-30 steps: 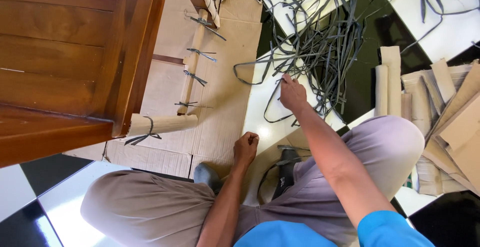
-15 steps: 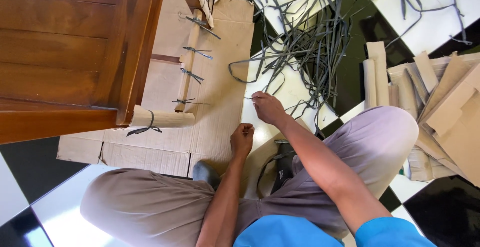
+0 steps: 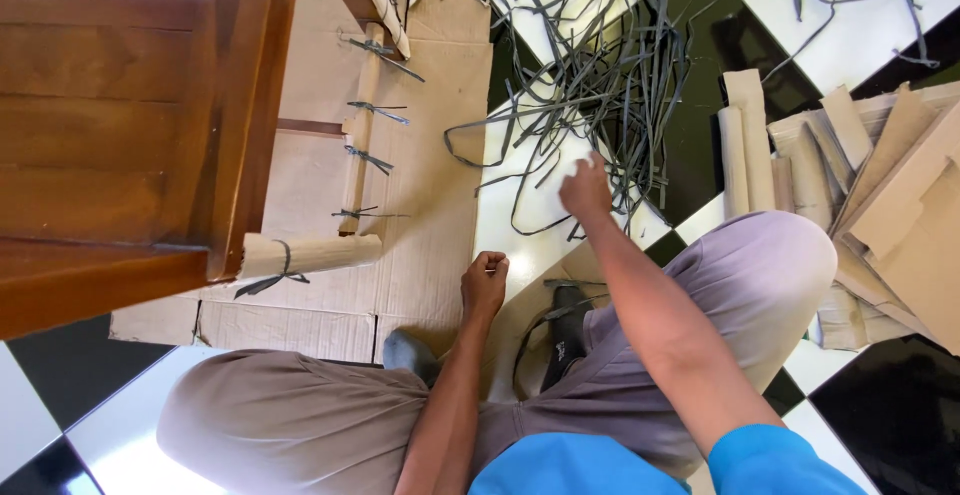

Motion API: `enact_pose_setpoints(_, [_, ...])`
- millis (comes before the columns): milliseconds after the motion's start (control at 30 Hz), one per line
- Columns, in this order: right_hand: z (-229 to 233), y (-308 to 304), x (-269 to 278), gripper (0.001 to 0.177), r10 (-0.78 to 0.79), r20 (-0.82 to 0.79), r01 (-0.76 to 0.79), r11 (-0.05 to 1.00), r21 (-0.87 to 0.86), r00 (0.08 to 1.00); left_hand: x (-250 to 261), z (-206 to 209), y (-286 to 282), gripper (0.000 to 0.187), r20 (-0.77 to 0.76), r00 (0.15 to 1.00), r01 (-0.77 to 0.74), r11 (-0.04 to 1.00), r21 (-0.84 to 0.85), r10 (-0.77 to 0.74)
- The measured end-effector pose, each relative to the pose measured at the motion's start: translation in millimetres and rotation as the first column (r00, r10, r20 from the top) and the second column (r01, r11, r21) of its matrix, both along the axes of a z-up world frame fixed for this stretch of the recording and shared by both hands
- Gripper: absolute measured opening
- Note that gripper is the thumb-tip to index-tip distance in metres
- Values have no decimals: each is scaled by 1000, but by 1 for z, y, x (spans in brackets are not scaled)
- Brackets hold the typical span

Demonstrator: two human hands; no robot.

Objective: Wrapping a furniture leg with cardboard and securing it with plastic ties

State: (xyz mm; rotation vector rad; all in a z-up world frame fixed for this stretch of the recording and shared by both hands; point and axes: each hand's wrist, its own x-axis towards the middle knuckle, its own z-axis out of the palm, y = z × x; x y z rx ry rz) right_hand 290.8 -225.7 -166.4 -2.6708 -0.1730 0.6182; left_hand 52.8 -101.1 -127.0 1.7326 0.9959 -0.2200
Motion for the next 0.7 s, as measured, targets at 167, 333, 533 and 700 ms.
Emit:
enact_pose_setpoints(167, [-8, -20, 15, 46, -40, -48, 42, 999, 35, 998, 3, -2, -2, 22, -27, 999, 19, 1000, -1, -19])
enact_pose_setpoints(333, [-55, -27, 29, 55, -32, -114, 27, 999, -44, 993, 3, -4, -4, 24, -47, 998, 36, 999, -9, -37])
enact_pose_setpoints(533, [-62, -19, 16, 51, -11, -58, 11, 1000, -14, 998, 1, -5, -6, 24, -26, 999, 31, 999, 22, -31])
enact_pose_setpoints(700, [-31, -14, 6, 52, -54, -53, 53, 999, -12, 997, 0, -1, -3, 23, -16, 1000, 10, 999, 33, -10])
